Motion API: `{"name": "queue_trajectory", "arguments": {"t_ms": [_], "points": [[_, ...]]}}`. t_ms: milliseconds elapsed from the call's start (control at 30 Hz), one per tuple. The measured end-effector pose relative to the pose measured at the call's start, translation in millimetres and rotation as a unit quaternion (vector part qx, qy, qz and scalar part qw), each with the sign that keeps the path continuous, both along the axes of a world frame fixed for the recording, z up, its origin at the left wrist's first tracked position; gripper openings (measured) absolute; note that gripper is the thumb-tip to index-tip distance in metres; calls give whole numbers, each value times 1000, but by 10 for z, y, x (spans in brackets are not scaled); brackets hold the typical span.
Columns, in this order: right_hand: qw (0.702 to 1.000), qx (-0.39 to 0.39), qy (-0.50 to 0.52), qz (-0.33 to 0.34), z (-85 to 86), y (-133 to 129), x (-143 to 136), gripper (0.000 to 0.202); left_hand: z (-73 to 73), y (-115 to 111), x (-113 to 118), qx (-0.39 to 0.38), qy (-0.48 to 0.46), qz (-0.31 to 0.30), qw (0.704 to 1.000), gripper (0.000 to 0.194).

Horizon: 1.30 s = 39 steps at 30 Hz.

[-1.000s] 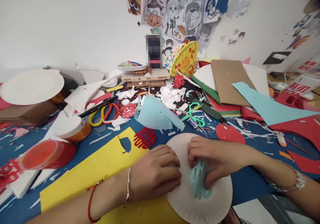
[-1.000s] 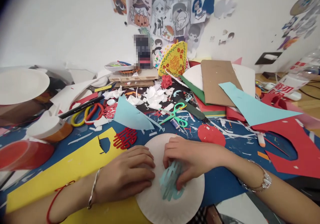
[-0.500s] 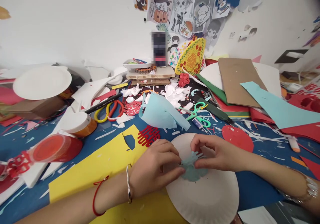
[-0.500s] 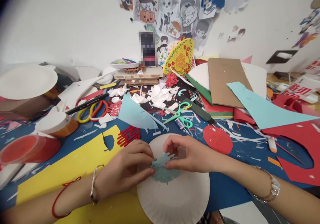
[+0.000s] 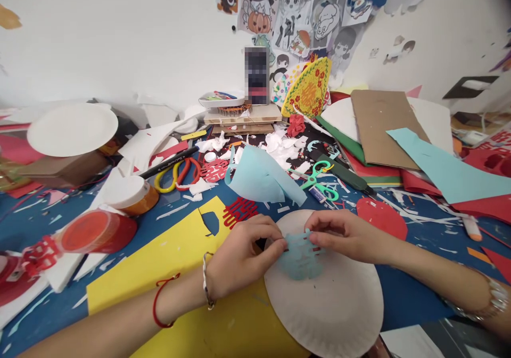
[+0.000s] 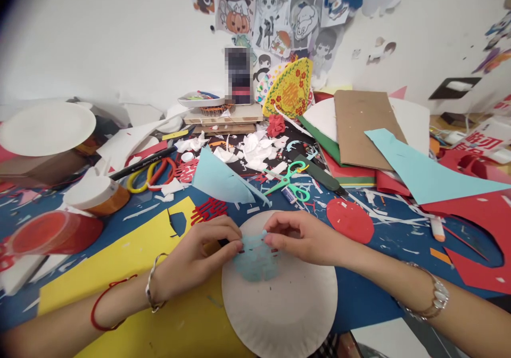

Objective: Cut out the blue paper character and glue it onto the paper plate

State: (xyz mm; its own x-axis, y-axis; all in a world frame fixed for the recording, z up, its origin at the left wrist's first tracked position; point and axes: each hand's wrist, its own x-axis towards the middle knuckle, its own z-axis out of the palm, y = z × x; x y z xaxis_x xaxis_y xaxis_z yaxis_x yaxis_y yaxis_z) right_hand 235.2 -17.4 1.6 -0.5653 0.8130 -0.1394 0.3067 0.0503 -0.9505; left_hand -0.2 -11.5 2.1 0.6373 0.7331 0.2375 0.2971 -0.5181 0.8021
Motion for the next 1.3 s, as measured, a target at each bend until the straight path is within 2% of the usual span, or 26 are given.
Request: {"name": "queue_trajectory", "arguments": {"t_ms": [67, 100, 200, 267, 400, 567, 633, 767, 967, 1200, 1300], "points": [[990, 109, -87, -37, 38, 28, 44, 30, -15, -3, 0, 18, 13, -8, 1000, 22], [973, 175, -137, -61, 49, 50, 74, 29, -25, -7, 1, 32, 19, -11, 999, 22], [896, 333, -268, -118, 33, 128, 173, 28, -55, -21, -3, 92, 23, -15, 995, 18], [862, 368, -325, -124, -7, 172, 225, 34, -67, -25, -12, 137, 24, -7, 990, 17], [842, 361, -385, -110, -71, 209, 264, 33, -58, -15, -38, 200, 30, -4, 979, 28], [831, 355, -414, -111, -77, 215, 288, 34, -18, -15, -55, 236, 73, -103, 963, 28], [827, 350, -426, -106, -74, 221, 300, 38, -13, -17, -60, 243, 108, -123, 956, 27], [827, 343, -435, -95, -68, 228, 311, 43, -25, -11, -70, 251, 146, -118, 949, 25], [842, 329, -420, -84, -66, 235, 318, 45, -23, -1, -64, 274, 149, -131, 941, 24], [836, 314, -437, -108, -33, 241, 309, 36, 4, -12, -63, 276, 158, -146, 937, 24], [835, 317, -437, -103, -21, 243, 308, 23, 4, -20, -67, 274, 154, -150, 937, 23]]}}
